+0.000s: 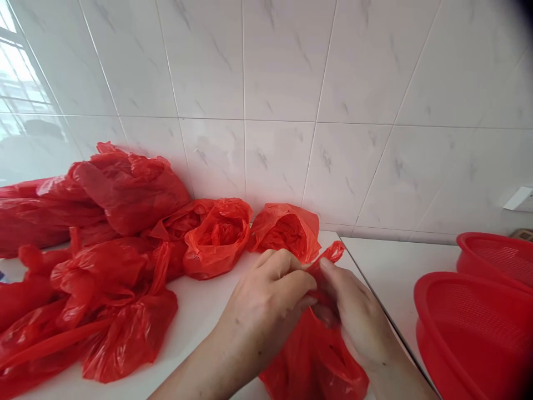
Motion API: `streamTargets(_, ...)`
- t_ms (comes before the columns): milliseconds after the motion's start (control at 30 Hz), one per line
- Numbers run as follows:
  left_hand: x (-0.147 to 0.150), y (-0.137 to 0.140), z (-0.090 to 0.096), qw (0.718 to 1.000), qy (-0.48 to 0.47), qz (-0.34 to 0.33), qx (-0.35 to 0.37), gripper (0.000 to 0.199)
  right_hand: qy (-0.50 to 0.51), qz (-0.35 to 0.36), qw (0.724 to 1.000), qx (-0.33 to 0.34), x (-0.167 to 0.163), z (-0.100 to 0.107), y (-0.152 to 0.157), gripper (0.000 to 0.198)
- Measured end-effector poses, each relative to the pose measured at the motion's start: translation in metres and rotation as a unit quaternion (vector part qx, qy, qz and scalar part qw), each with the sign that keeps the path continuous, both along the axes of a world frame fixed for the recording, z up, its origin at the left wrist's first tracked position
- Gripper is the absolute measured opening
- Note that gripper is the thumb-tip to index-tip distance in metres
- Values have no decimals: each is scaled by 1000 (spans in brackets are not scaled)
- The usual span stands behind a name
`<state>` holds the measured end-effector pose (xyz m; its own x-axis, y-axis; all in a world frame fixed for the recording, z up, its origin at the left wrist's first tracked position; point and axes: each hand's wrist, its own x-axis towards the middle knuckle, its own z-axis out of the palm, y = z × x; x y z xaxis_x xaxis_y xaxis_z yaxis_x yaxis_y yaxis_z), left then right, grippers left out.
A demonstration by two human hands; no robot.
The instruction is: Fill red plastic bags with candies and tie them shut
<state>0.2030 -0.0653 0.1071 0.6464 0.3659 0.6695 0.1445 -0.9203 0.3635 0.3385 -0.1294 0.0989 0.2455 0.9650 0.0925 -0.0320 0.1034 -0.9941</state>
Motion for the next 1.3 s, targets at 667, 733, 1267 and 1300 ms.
streamTargets(667,1,8,-4,959,19,22,-281,10,-320,-64,945,-37,25,8,2,28)
streamTargets(733,1,8,-2,967,31,35,-252,9,-316,-72,944,-62,26,7,5,22)
streamTargets(1267,-23,-5,4,969,196,-73,-131,24,-337,-167,921,-103,70,-33,40,31)
streamTargets(1300,-26,-7,3,963,211,-93,-141,25,-367,-173,906,-122,77,-41,45,32)
